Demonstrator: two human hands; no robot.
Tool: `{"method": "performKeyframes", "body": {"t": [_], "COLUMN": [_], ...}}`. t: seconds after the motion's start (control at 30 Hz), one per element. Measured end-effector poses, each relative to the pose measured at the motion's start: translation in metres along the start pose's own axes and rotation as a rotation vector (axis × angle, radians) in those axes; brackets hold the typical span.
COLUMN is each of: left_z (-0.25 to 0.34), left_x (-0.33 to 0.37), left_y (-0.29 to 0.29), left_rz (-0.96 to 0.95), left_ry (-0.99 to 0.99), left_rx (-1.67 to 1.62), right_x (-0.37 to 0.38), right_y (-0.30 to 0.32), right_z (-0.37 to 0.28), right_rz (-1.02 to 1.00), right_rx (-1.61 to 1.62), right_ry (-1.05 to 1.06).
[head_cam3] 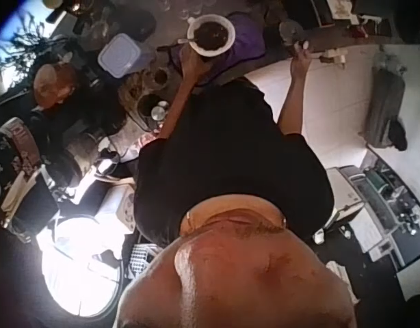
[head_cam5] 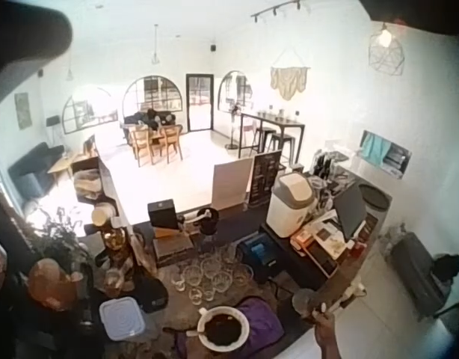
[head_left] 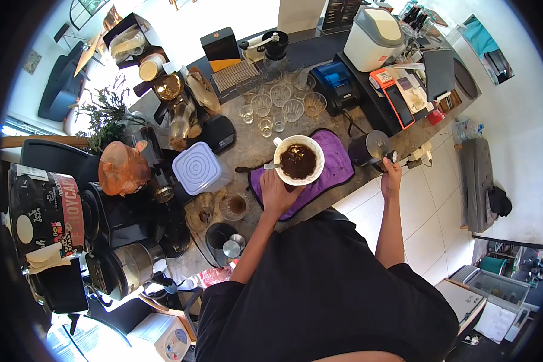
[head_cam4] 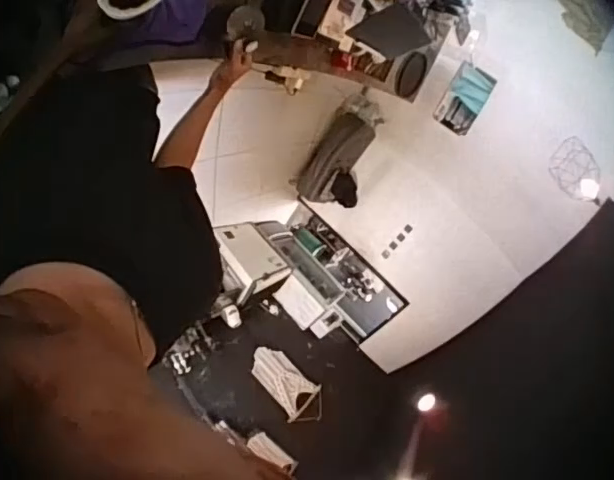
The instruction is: Preparing and testing a coffee brew by pouring hot water into a dripper and tasting the result.
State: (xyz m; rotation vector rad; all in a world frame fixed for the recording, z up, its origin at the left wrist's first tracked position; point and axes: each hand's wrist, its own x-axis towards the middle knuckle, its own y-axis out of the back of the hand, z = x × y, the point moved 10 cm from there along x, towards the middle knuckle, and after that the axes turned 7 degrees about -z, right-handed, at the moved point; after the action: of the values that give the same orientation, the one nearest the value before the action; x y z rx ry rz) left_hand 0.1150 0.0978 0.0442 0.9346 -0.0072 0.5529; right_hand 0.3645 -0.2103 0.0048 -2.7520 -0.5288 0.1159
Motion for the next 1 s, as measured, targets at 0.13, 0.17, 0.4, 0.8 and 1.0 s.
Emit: {"method": "performKeyframes", "body": {"t": [0.13, 0.17, 0.4, 0.8, 1.0], "left_z": [-0.01, -0.01, -0.007, -0.003, -0.006], "left_x": [-0.005, -0.005, -0.003, 0.0, 0.0], "left_y": [-0.011, -0.012, -0.011, 0.001, 0.0], "left_rz": [-0.047, -0.048, 0.014, 0.078, 0.155], "left_ry": [0.086, 0.083, 0.069, 0.054, 0.013], "left_rx": [-0.056, -0.052, -0.051, -0.009, 0.058], "right_x": [-0.004, -0.007, -0.055, -0.073, -0.077], "right_y": [-0.009, -0.01, 0.031, -0.22, -0.375], "right_z": [-0.007, -0.009, 0.012, -0.087, -0.111], "right_rz": [0.041, 0.043, 0.552, -0.164, -0.831], "right_rx": [-0.18, -0.176, -0.24, -0.638, -0.917], "right_ry": [-0.014, -0.013, -0.019, 0.458, 0.694]}}
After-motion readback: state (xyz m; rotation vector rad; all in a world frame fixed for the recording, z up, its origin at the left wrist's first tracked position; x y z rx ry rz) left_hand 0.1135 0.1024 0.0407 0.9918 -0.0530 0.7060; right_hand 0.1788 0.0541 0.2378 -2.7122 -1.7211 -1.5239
